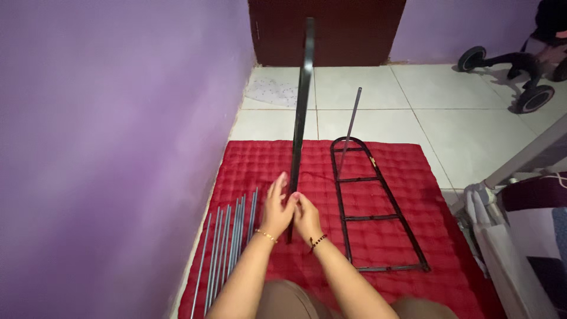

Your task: The person sits on a red floor mat and assembles a metal rack, attaching silver crossbars between two black side frames. They pick up bars one at a time, align each end with the frame sockets, and press the bars into place, repositioning the frames as they work.

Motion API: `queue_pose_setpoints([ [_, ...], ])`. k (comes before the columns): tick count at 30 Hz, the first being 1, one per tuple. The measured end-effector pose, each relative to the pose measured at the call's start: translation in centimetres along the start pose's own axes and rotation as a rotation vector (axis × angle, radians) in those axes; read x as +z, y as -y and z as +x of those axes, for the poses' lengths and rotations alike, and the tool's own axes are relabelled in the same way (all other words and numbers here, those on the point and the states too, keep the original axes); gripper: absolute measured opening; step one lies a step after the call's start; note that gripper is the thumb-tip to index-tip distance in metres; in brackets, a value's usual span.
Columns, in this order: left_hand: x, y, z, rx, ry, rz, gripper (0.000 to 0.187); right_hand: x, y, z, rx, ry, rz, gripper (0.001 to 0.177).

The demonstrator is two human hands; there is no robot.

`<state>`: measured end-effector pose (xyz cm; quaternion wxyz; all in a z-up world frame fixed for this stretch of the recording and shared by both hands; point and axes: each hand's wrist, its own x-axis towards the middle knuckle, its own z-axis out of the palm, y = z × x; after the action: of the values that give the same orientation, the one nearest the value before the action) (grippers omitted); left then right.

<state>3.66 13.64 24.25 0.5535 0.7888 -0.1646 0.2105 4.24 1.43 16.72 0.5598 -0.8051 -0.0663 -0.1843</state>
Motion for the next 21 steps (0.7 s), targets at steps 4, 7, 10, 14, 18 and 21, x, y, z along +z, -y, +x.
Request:
queue_pose_setpoints([
  [4, 1.3, -2.8, 0.3, -0.134, 0.054, 0.016, 0.053, -0.6, 0.0, -1.5, 0.001, 0.005, 0.030, 0.036],
  [7, 2.5, -2.3, -0.7, -0.257, 0.092, -0.049, 0.041, -1.5, -0.6, -2.6, -0.049, 0.001, -0.061, 0.040],
  [10, 3.9, -0.5, -1.4, -0.205, 0.087, -0.163, 0.033, -3.0, -1.9, -3.0, -0.237, 0.020, -0.085, 0.042],
  [14, 6.6, 1.0, -2.0, -0.191, 0.119, -0.102, 0.021, -7.7, -5.8, -3.0, -0.048, 0.152, -0.107, 0.048],
  [18, 9.5, 0.9, -2.0, -0.180, 0.142, -0.054, 0.020, -14.5, -12.2, -2.6, 0.076, -0.046, -0.208, 0.036],
  [21, 11.0, 0.3, -2.2, -0.142, 0.153, 0.002, 0.018, -21.3, -16.8, -2.7, 0.060, -0.106, -0.506, 0.039],
])
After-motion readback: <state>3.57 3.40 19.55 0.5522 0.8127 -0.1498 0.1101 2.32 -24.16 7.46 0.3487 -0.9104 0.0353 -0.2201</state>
